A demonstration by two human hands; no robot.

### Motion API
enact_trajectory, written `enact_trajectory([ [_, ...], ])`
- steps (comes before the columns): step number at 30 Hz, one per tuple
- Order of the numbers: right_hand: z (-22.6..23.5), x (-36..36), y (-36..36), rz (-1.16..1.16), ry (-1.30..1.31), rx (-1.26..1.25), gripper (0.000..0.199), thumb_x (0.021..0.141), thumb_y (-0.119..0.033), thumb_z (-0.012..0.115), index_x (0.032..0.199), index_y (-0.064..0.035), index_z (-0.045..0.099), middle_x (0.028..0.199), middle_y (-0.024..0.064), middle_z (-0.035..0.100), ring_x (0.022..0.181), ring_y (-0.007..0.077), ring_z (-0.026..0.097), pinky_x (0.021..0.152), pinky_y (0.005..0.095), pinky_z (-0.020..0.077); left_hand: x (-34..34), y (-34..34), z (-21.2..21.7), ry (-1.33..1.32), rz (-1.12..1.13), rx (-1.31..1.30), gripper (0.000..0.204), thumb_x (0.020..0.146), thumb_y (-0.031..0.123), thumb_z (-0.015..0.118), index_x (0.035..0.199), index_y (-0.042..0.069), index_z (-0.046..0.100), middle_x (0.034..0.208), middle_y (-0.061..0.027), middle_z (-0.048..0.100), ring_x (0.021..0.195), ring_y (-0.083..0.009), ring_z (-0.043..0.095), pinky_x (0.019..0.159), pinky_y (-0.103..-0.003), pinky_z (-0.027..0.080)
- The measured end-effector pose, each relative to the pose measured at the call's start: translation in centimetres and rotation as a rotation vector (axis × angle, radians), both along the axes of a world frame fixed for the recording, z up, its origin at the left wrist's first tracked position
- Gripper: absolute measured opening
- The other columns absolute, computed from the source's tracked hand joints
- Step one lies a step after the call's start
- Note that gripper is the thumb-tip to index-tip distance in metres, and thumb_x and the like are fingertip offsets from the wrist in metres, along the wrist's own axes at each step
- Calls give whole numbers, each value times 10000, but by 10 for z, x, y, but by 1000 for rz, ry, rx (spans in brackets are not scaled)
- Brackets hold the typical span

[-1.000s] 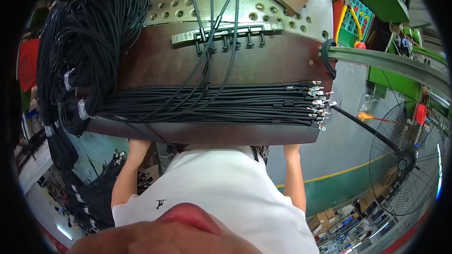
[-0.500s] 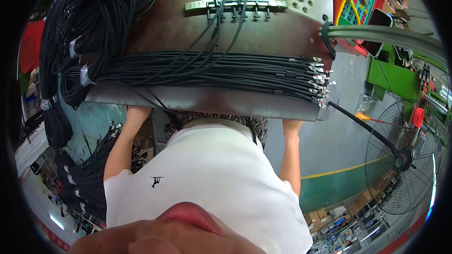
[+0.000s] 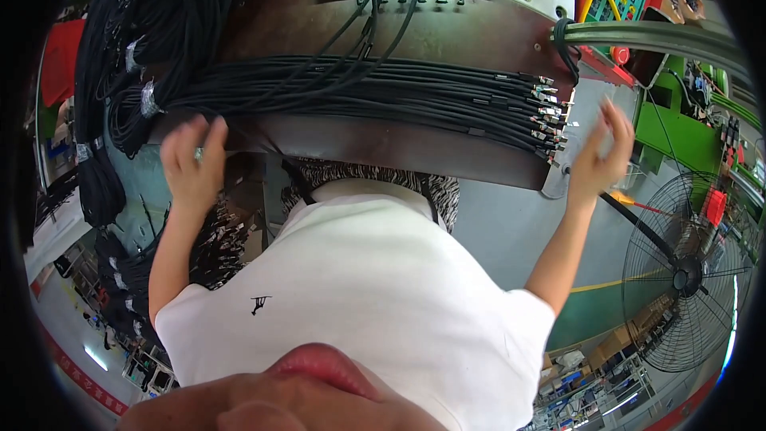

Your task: Organizing and sorting bundles of black cables with connectors at a factory workbench.

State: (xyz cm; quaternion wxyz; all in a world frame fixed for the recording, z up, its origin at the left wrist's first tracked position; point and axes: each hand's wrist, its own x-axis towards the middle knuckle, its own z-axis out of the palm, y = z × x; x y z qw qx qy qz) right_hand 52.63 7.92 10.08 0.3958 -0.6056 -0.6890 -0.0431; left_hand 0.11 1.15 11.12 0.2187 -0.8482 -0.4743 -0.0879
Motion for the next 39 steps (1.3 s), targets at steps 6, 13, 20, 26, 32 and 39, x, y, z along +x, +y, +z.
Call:
enact_trajectory([
  [6, -1, -131, 127, 552, -634, -20, 613, 822, -399, 713, 1303, -59, 544, 1209, 153, 594, 1118, 313, 576, 972, 413, 443, 88, 49, -11, -171, -309, -48, 489, 764, 173, 745, 1237, 254, 646, 1270, -15, 541, 1143, -246, 506, 911, -389, 455],
  [13, -17, -122, 126, 564, -569, -78, 528, 811, -383, 745, 1235, -118, 577, 1106, 83, 612, 1013, 271, 621, 844, 369, 513, 191, 87, -8, -290, -331, -342, 645, 749, 390, 689, 1238, -15, 573, 1208, -118, 567, 1065, -235, 553, 911, -316, 492],
  [20, 9, -99, 127, 329, -31, -341, 436, 897, -372, 656, 711, 22, 660, 639, 150, 646, 595, 332, 637, 580, 420, 501, 195, 103, -11, -510, -398, -260, 309, 801, 198, 723, 1072, 66, 660, 915, -17, 669, 783, -178, 628, 667, -290, 517],
  [26, 29, -35, 52, 271, -253, 86, 346, 799, -320, 770, 1067, -106, 718, 906, 54, 695, 739, 224, 672, 644, 310, 537, 189, 102, 20, -786, -345, -522, 238, 773, 165, 767, 983, 78, 693, 851, -34, 680, 768, -224, 641, 644, -319, 507],
  [32, -32, 67, -38, -364, -476, -402, 398, 933, -342, 646, 1198, -45, 658, 1123, 135, 686, 948, 276, 674, 804, 342, 531, 230, 132, 38, -574, -341, -1326, 318, 858, 251, 695, 1004, -19, 613, 775, -95, 633, 695, -153, 598, 643, -303, 463],
  [39, -13, -8, -101, -86, 710, -257, 415, 1023, -355, 522, 1087, 33, 654, 932, 66, 695, 812, 103, 617, 721, 249, 500, 296, 126, 31, -1002, -155, -1965, 186, 949, 223, 604, 937, 42, 643, 700, 14, 591, 545, -31, 476, 477, -194, 373],
])
